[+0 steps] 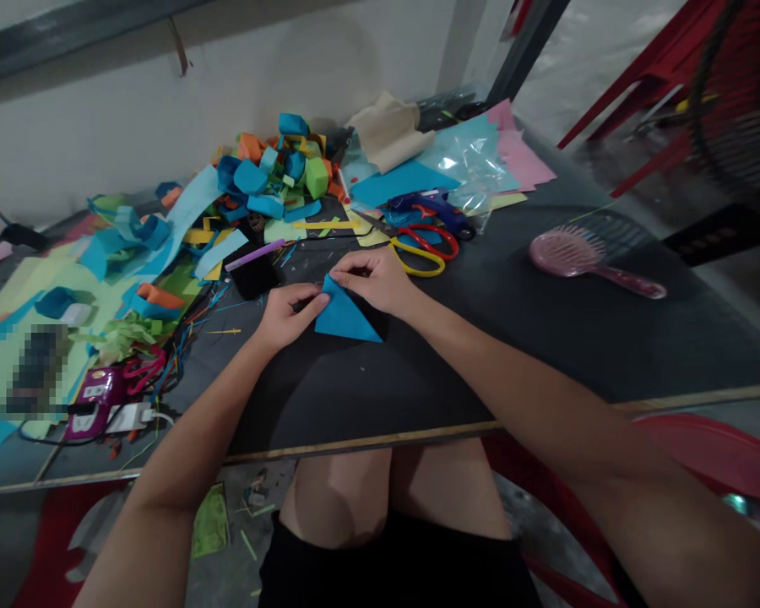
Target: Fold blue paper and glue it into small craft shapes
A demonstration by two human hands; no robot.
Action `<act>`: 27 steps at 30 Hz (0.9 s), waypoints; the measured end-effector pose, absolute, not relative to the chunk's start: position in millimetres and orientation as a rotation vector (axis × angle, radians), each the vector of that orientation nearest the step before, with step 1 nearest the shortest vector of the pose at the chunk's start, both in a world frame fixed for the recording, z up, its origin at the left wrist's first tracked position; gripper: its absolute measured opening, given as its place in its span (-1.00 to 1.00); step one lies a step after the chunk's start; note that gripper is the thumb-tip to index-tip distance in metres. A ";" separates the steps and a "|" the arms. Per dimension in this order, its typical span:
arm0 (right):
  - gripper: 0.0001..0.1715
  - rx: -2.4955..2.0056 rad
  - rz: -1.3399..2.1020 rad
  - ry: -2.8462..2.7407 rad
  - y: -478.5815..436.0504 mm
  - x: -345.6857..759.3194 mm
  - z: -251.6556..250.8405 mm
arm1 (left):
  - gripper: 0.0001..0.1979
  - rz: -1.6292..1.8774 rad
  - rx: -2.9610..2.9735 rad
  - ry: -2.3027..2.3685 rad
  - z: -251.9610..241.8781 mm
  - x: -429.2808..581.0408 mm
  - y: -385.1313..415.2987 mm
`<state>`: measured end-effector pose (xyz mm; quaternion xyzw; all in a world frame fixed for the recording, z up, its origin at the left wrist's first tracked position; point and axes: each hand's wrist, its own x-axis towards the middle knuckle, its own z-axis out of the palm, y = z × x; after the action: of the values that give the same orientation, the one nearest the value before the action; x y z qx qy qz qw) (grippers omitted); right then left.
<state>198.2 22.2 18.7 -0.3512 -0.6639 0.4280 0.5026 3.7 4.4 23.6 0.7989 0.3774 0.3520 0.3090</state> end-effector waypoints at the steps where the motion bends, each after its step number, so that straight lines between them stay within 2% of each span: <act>1: -0.66 -0.847 1.040 -1.591 22.4 198.0 18.1 | -0.50 0.944 2.073 0.993 24.1 3.9 3.9; 6: -0.60 -0.856 1.167 -1.498 23.3 196.3 16.3 | -0.40 0.969 1.897 1.045 23.7 4.9 4.1; 18: -0.55 -0.897 1.182 -1.409 27.3 196.8 14.1 | -0.53 0.895 1.961 1.127 21.6 2.7 3.7; 24: -0.38 -0.913 1.288 -1.408 24.5 195.7 15.4 | -0.60 0.948 2.117 1.174 23.8 1.5 1.0; 27: -0.40 -0.886 1.284 -1.482 22.6 195.8 14.4 | -0.58 0.958 2.194 1.176 25.4 0.7 -0.3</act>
<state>195.8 22.6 14.4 -0.3624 -0.6062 0.5250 0.4749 0.7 -0.3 25.4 0.7994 0.4286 0.3493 0.2350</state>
